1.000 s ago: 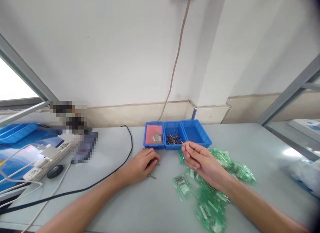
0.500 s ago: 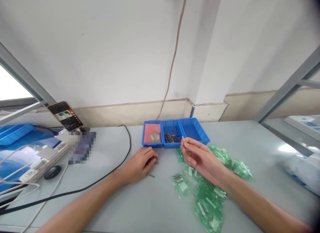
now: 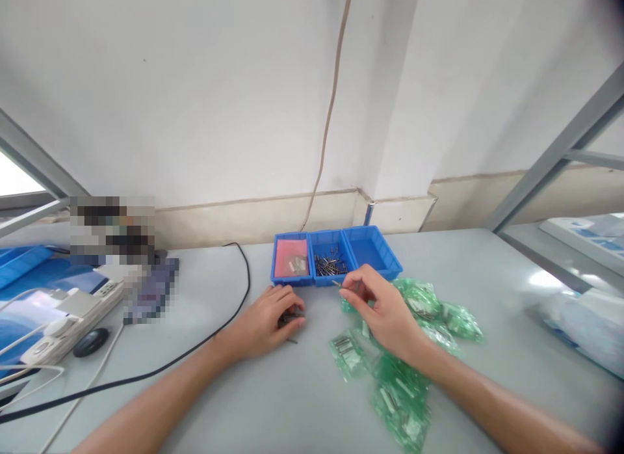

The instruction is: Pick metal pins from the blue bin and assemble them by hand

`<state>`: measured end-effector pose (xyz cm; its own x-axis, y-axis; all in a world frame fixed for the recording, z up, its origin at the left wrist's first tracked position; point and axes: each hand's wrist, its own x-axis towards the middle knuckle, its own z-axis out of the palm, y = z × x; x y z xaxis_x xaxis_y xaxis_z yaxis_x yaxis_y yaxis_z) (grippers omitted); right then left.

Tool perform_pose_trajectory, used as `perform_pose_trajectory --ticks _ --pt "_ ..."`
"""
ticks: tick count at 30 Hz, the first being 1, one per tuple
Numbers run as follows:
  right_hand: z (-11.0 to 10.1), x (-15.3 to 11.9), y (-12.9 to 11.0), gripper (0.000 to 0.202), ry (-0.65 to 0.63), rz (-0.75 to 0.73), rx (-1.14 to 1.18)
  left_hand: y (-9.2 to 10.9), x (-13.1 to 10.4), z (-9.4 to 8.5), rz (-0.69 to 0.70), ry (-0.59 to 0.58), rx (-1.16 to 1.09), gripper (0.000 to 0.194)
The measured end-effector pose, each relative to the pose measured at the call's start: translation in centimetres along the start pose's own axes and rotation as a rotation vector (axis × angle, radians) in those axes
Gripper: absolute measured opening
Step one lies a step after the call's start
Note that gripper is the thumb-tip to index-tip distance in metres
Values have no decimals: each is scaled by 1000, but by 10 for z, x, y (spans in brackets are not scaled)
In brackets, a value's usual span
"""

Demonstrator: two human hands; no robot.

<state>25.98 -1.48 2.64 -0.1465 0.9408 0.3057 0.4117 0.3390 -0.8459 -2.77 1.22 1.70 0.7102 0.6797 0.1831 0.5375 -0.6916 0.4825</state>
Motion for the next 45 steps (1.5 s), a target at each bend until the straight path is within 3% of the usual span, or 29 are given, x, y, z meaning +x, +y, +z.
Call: perform_pose_trajectory --ticks 5,11,15,20,25,29,34,40,45 --pt "0 -1 -1 8 -6 -20 -16 2 -1 -3 8 -24 -26 23" --pt "-2 5 -3 26 -162 221 408 4 0 -5 13 -44 -28 45" --pt "-4 5 -3 29 -204 319 660 5 1 -5 24 -62 -4 60" --pt "-6 6 -3 28 -260 404 883 5 1 -4 7 -52 -7 49" --pt "-6 8 -3 25 -213 413 961 4 1 -3 3 -43 -14 38" --pt "-7 8 -9 26 -166 389 902 3 1 -2 15 -33 -10 40" --pt "-5 7 -12 32 -160 328 654 3 1 -2 10 -32 -18 38" --pt "0 3 1 23 -9 114 175 5 1 -4 10 -43 -10 40" --pt "1 2 2 17 41 16 33 4 2 -3 16 -38 -7 40"
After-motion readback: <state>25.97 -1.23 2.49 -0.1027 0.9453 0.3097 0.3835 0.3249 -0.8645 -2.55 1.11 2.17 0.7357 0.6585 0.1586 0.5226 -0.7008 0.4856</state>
